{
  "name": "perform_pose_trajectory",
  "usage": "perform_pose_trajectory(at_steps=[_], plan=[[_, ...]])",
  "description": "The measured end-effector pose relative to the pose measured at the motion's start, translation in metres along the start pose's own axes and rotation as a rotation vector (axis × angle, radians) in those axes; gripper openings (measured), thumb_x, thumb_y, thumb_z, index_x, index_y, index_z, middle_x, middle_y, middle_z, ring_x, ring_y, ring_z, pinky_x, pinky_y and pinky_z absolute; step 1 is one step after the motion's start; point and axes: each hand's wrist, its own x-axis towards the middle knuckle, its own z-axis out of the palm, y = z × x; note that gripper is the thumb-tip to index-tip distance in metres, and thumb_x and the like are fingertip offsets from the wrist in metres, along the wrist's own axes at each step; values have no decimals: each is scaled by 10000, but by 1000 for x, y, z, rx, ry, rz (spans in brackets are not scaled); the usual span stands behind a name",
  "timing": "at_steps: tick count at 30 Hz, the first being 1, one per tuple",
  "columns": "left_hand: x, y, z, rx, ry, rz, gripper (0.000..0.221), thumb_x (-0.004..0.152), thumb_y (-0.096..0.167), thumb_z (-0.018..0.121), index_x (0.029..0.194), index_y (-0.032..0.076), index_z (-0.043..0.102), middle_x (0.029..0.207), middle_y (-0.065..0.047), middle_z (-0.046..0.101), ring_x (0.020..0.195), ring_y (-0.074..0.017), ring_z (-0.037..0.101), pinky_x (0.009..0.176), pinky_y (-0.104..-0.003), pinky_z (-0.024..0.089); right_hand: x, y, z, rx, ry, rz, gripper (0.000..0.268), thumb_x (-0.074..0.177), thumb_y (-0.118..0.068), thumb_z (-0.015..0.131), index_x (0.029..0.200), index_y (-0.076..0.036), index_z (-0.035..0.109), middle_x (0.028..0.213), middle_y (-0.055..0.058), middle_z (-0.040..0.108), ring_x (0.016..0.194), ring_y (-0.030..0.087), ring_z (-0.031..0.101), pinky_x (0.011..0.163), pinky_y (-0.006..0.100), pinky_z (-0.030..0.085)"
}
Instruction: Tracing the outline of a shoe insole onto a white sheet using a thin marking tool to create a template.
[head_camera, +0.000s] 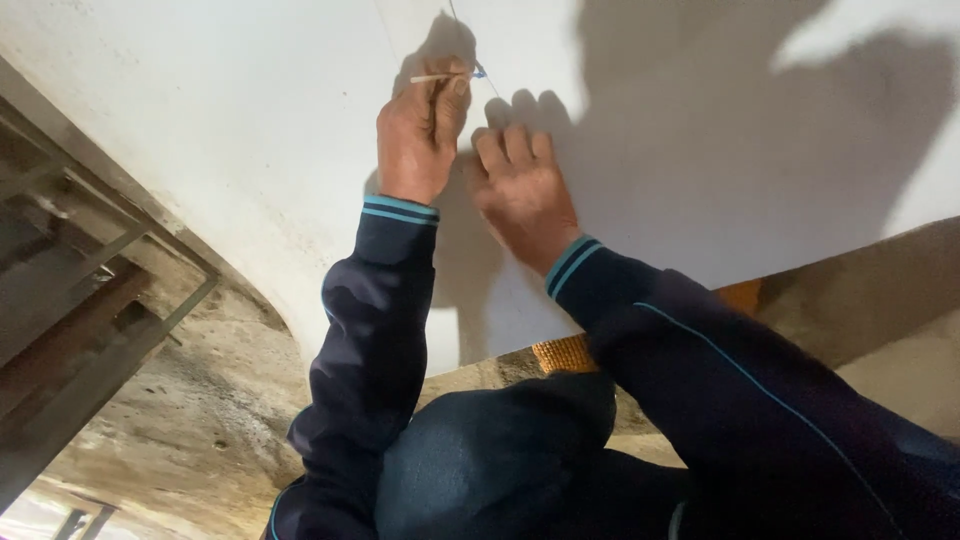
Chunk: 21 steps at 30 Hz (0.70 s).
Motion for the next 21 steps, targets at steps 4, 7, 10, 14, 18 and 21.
perform_pose_trajectory(at_steps=[4, 7, 10, 14, 18, 21], plan=[[5, -4, -2, -21, 34, 2, 184, 1115, 251, 502, 1175, 112, 606, 1155, -25, 700, 967, -246, 722, 831, -377, 583, 9, 5, 5, 41, 35, -21, 228, 825, 85, 673, 807, -122, 580, 821, 45, 490, 706, 218, 396, 630, 359, 342], [7, -14, -2, 24, 34, 21, 275, 1126, 338, 465, 1194, 104, 595, 1067, -77, 710, 892, -290, 724, 755, -411, 570, 13, 5, 4, 11, 49, -16, 196, 895, 36, 712, 818, -124, 629, 878, 39, 591, 706, 200, 436, 640, 342, 391], [13, -8, -7, -13, 20, -9, 226, 1124, 307, 476, 1197, 126, 591, 1082, -69, 678, 890, -266, 712, 768, -391, 580, 19, 5, 6, 30, 109, 11, 266, 925, 44, 700, 759, -128, 582, 829, 28, 570, 686, 205, 416, 634, 336, 381], [16, -16, -6, -2, 52, 13, 211, 1114, 271, 515, 1172, 92, 609, 1092, -68, 736, 918, -272, 732, 798, -390, 594, 22, 6, 10, 41, 79, 9, 291, 916, 46, 710, 746, -125, 547, 814, 43, 552, 687, 208, 390, 630, 341, 363], [22, -13, -10, -6, 26, 14, 158, 1120, 226, 498, 1210, 121, 576, 1000, -55, 702, 845, -241, 700, 761, -371, 568, 24, 3, 18, -7, -55, 42, 219, 865, -61, 757, 1049, -148, 676, 801, 41, 564, 760, 226, 485, 723, 375, 447], [28, -8, -15, 2, 31, 1, 168, 1117, 230, 496, 1191, 106, 581, 1097, -58, 672, 894, -258, 697, 769, -377, 568, 27, 0, 28, -16, -246, 50, 534, 809, -144, 805, 1309, -156, 619, 941, 73, 639, 881, 259, 523, 785, 409, 450]])
